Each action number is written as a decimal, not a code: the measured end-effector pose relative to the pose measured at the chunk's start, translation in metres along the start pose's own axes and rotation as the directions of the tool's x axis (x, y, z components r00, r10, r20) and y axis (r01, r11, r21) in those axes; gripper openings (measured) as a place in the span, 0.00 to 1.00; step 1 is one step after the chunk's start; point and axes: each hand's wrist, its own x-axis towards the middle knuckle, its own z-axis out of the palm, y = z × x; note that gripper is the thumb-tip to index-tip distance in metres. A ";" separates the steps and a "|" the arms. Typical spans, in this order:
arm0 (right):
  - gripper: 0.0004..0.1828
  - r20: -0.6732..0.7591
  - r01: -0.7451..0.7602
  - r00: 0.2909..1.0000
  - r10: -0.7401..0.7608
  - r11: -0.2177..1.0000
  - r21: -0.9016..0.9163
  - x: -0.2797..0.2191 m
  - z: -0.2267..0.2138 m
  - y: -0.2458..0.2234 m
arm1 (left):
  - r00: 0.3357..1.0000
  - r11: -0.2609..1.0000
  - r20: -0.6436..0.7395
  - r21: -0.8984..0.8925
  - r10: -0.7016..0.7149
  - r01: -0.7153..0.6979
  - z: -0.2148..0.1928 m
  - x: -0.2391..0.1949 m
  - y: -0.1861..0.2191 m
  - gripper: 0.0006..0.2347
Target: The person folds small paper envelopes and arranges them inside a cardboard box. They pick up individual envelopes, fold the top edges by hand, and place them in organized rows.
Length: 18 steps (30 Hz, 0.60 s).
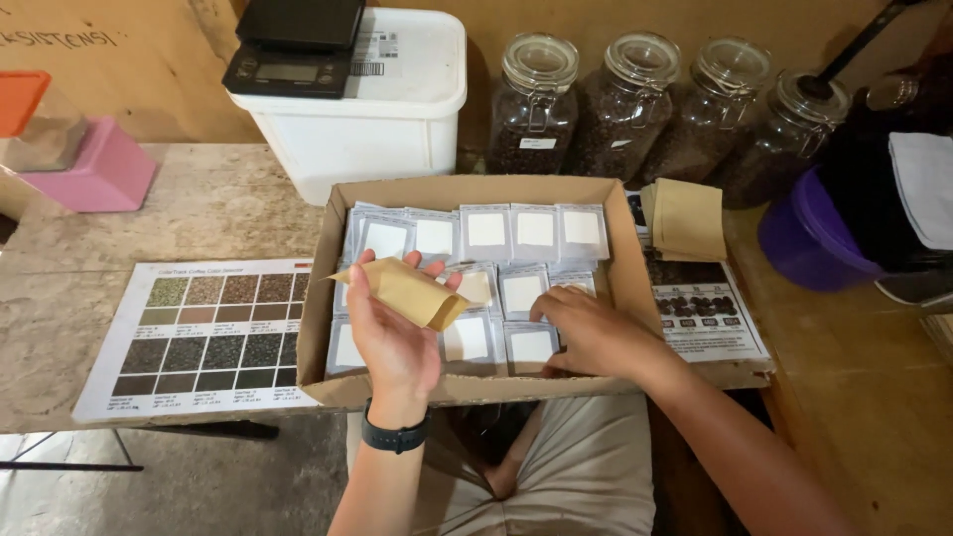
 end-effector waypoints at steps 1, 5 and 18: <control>0.32 -0.003 0.000 1.000 0.000 1.000 -0.002 0.000 0.001 0.001 | 1.000 1.000 0.003 -0.001 0.001 -0.001 -0.001 0.001 -0.001 0.22; 0.25 -0.017 -0.029 0.999 0.029 0.999 0.018 -0.001 0.001 0.004 | 1.000 1.000 0.011 -0.001 0.001 -0.001 -0.004 0.001 -0.002 0.24; 0.15 -0.469 0.146 0.868 0.163 0.819 0.555 -0.020 -0.017 -0.009 | 1.000 1.000 0.001 0.016 0.019 -0.019 0.000 0.005 -0.003 0.27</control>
